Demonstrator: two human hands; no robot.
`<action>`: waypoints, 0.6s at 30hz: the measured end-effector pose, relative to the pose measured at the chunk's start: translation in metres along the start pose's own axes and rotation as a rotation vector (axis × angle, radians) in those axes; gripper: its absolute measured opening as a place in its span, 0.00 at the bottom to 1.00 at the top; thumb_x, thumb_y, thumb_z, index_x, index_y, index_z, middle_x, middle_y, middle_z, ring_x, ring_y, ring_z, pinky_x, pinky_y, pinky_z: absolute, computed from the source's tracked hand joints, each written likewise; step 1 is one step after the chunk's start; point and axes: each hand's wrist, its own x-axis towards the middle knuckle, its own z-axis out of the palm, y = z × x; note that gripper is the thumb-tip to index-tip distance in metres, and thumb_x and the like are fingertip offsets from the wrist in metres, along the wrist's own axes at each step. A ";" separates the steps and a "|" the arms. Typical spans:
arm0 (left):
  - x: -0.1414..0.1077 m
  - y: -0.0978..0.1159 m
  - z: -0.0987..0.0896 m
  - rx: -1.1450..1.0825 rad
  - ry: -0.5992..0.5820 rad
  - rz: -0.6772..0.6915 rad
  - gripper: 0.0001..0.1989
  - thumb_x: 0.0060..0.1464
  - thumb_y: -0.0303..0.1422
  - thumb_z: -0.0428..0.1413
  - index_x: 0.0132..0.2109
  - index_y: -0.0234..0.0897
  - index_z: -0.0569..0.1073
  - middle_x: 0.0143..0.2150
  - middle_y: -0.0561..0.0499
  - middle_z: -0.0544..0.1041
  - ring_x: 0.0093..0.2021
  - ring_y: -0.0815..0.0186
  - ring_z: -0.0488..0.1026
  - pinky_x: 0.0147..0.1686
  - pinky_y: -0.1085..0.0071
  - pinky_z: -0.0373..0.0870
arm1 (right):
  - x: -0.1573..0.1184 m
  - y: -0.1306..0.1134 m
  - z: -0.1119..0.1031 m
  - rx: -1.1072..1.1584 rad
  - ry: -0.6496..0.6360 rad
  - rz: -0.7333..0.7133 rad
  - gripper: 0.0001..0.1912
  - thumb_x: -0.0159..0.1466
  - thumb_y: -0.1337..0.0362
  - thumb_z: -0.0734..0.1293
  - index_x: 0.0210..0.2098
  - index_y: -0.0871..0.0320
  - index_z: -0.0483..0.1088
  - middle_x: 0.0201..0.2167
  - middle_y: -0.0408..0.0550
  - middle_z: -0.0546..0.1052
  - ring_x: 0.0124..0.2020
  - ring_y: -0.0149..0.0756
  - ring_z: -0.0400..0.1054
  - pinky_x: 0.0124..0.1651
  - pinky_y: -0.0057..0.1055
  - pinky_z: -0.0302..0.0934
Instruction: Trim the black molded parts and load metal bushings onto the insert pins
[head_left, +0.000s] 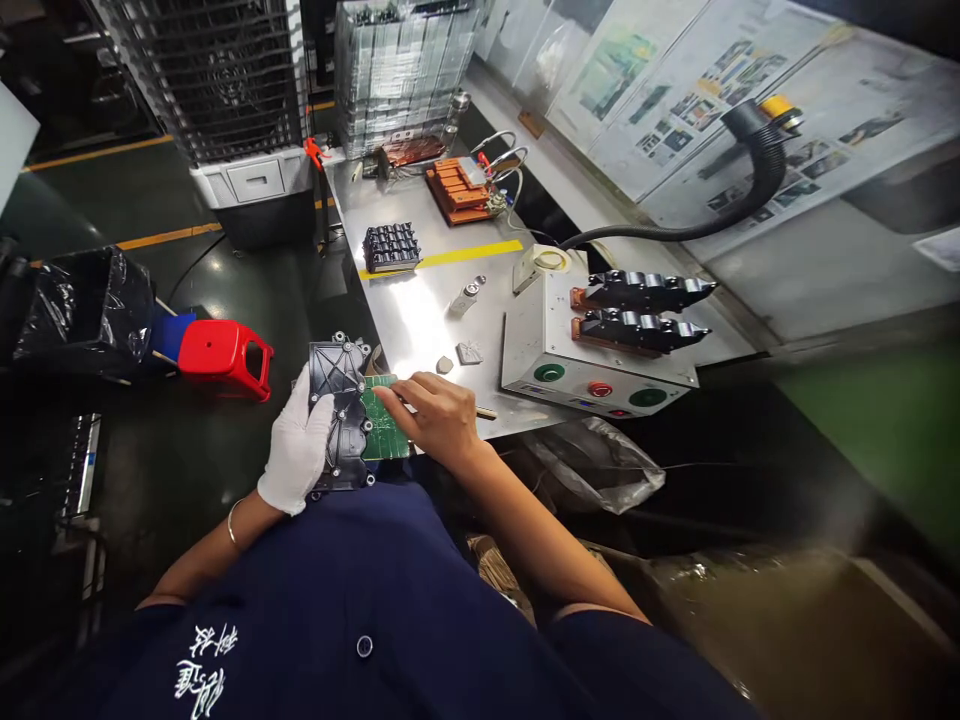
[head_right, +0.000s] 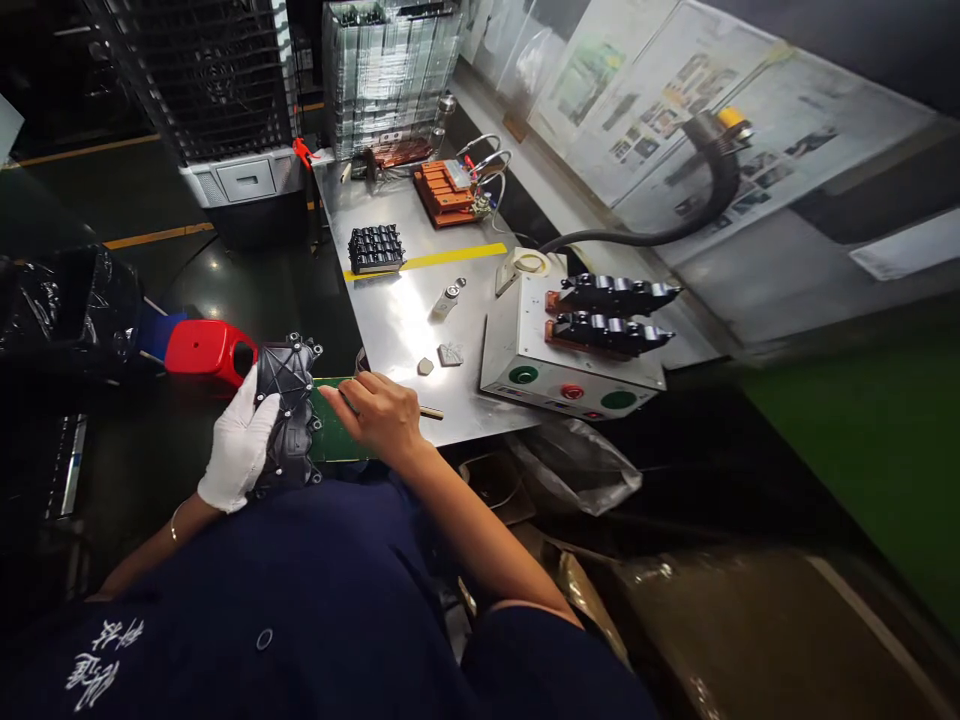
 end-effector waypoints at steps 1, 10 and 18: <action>0.000 0.001 -0.001 -0.003 -0.020 -0.005 0.28 0.62 0.38 0.52 0.67 0.39 0.61 0.66 0.50 0.66 0.65 0.61 0.63 0.65 0.68 0.57 | 0.001 0.001 0.000 -0.009 0.000 -0.008 0.23 0.69 0.56 0.62 0.21 0.59 0.72 0.17 0.44 0.70 0.22 0.27 0.60 0.27 0.29 0.46; 0.005 0.011 -0.011 -0.012 -0.157 -0.020 0.26 0.61 0.37 0.52 0.66 0.41 0.63 0.65 0.52 0.67 0.64 0.61 0.64 0.64 0.69 0.59 | 0.006 0.011 -0.012 0.085 -0.129 -0.057 0.22 0.69 0.55 0.60 0.24 0.58 0.74 0.19 0.44 0.73 0.22 0.27 0.63 0.27 0.28 0.49; 0.005 0.013 -0.012 -0.052 -0.174 -0.030 0.27 0.61 0.37 0.53 0.65 0.40 0.63 0.65 0.51 0.67 0.65 0.61 0.64 0.65 0.68 0.58 | 0.008 0.011 -0.012 -0.003 -0.149 -0.073 0.23 0.69 0.53 0.61 0.22 0.58 0.73 0.19 0.45 0.72 0.22 0.27 0.62 0.26 0.29 0.46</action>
